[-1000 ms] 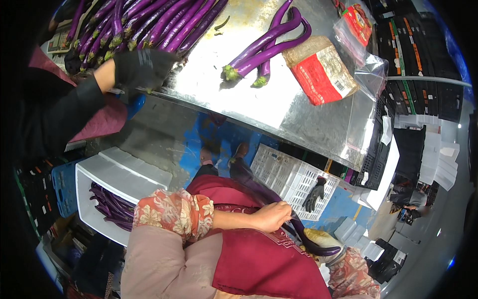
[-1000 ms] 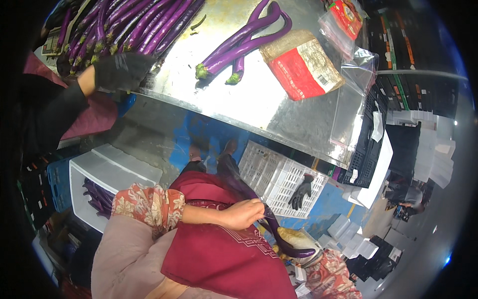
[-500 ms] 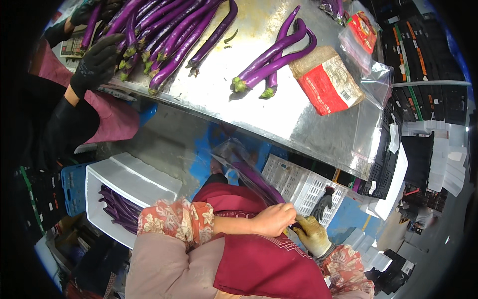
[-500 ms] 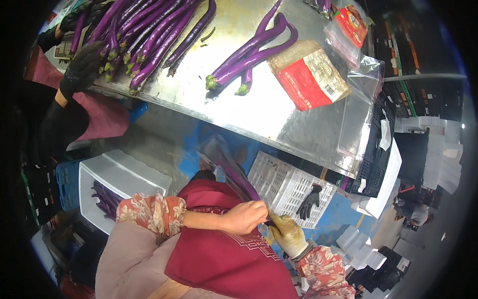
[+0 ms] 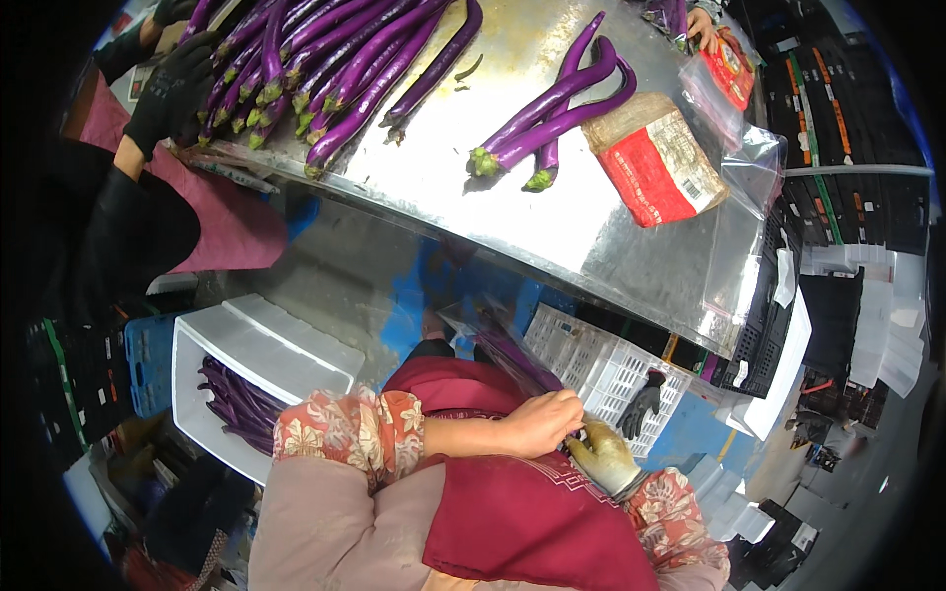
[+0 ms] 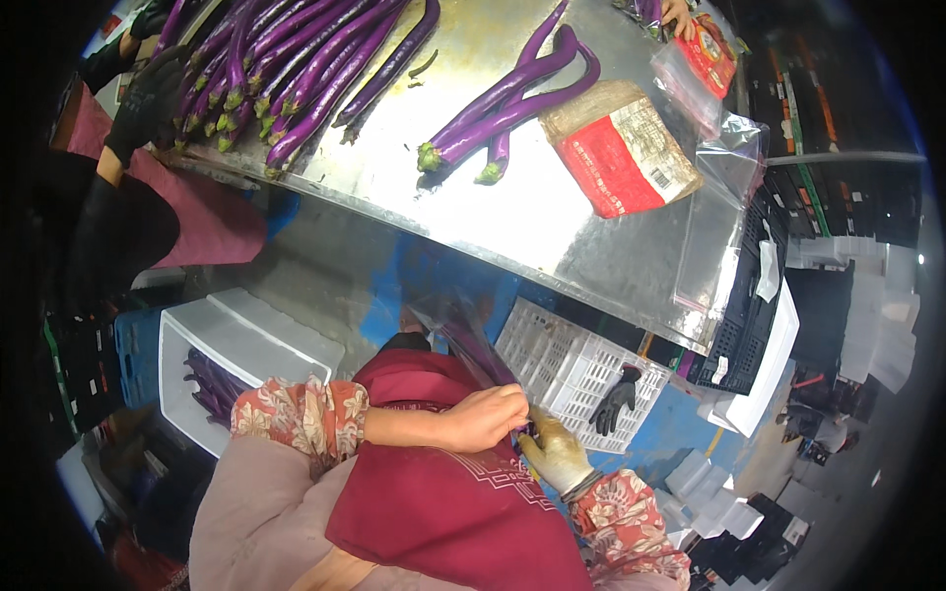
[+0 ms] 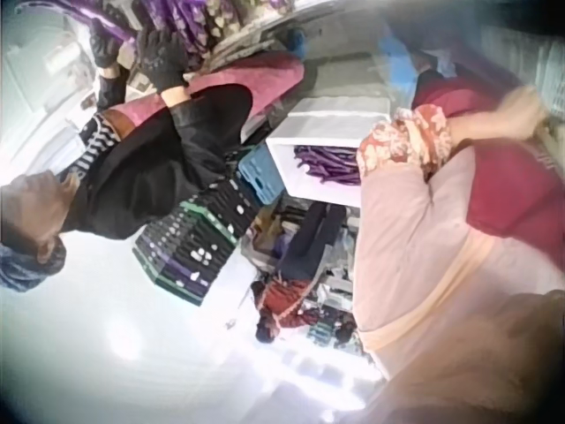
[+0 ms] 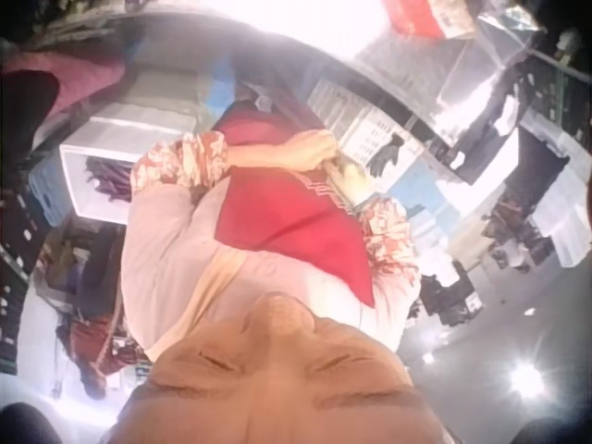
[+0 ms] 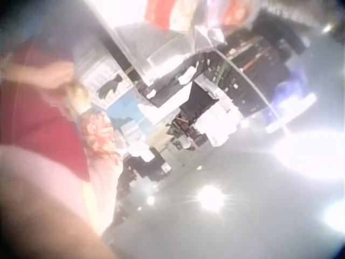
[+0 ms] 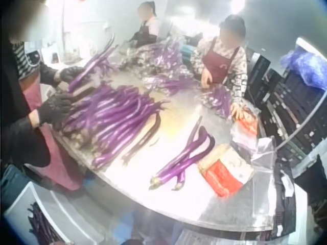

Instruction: The person repeatedly picks long purple eggplants from a metal table, places them into clear plastic bags, and sets the filled bags aside. Other workers are visible in the background performing similar packaging tasks.

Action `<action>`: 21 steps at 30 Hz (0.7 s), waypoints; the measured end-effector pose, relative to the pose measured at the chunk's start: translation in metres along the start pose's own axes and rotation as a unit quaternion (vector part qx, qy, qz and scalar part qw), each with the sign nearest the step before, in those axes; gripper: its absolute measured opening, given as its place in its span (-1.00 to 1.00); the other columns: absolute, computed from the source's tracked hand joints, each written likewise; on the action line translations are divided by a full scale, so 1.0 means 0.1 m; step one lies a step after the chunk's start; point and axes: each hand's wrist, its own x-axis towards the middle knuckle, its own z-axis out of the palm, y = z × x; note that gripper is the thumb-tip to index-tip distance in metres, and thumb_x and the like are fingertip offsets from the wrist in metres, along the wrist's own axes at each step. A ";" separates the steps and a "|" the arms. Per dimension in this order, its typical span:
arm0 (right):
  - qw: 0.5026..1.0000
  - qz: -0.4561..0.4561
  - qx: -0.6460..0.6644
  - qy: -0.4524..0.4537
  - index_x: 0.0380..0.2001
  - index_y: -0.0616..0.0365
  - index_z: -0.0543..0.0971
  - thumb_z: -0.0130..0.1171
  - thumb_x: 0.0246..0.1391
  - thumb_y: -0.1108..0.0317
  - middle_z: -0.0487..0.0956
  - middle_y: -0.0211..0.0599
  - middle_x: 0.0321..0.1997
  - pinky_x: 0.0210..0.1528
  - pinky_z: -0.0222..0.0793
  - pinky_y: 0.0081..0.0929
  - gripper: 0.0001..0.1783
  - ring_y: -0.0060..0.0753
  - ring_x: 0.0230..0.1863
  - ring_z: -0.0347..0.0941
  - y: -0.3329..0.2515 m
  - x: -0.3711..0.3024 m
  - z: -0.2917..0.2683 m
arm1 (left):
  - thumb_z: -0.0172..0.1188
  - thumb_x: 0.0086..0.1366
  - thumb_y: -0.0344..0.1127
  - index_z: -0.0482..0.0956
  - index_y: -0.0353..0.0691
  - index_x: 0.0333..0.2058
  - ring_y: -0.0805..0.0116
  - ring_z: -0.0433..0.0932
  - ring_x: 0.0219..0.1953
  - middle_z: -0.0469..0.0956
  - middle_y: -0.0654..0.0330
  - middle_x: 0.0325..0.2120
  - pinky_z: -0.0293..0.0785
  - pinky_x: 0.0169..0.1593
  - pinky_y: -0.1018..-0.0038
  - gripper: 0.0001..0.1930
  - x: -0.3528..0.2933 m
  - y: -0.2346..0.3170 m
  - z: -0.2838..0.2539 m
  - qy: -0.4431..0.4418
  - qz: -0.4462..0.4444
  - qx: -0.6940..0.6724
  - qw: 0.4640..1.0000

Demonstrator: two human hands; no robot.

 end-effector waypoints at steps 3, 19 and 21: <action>0.997 -0.009 -0.077 -0.009 -0.04 0.18 0.37 0.19 -0.15 0.20 0.51 -0.08 -0.24 -0.16 0.36 -0.30 -0.44 -0.03 -0.18 0.44 -0.32 0.05 -0.16 | -0.02 0.21 -0.35 0.31 -0.28 -0.40 0.02 0.35 -0.28 0.31 0.05 -0.38 0.30 -0.24 0.24 -0.88 0.03 0.00 0.05 -0.023 0.011 -0.007 1.000; 0.907 -0.189 0.222 0.305 -0.19 0.25 0.48 0.06 0.03 0.53 0.47 -0.16 -0.07 -0.21 0.37 -0.47 -0.78 -0.41 -0.27 0.46 -0.11 -0.17 0.27 | -0.02 0.22 -0.35 0.31 -0.28 -0.40 0.00 0.35 -0.30 0.31 0.03 -0.39 0.29 -0.25 0.23 -0.88 -0.03 0.03 -0.07 0.051 -0.016 0.003 0.999; 0.891 -0.209 0.248 0.317 -0.27 0.22 0.49 0.07 -0.05 0.60 0.50 -0.13 -0.14 -0.35 0.38 -0.43 -0.79 -0.31 -0.42 0.49 -0.20 -0.17 0.28 | -0.02 0.22 -0.36 0.31 -0.28 -0.40 0.00 0.35 -0.30 0.31 0.03 -0.39 0.29 -0.25 0.24 -0.88 -0.02 0.04 -0.08 0.056 -0.010 -0.005 0.998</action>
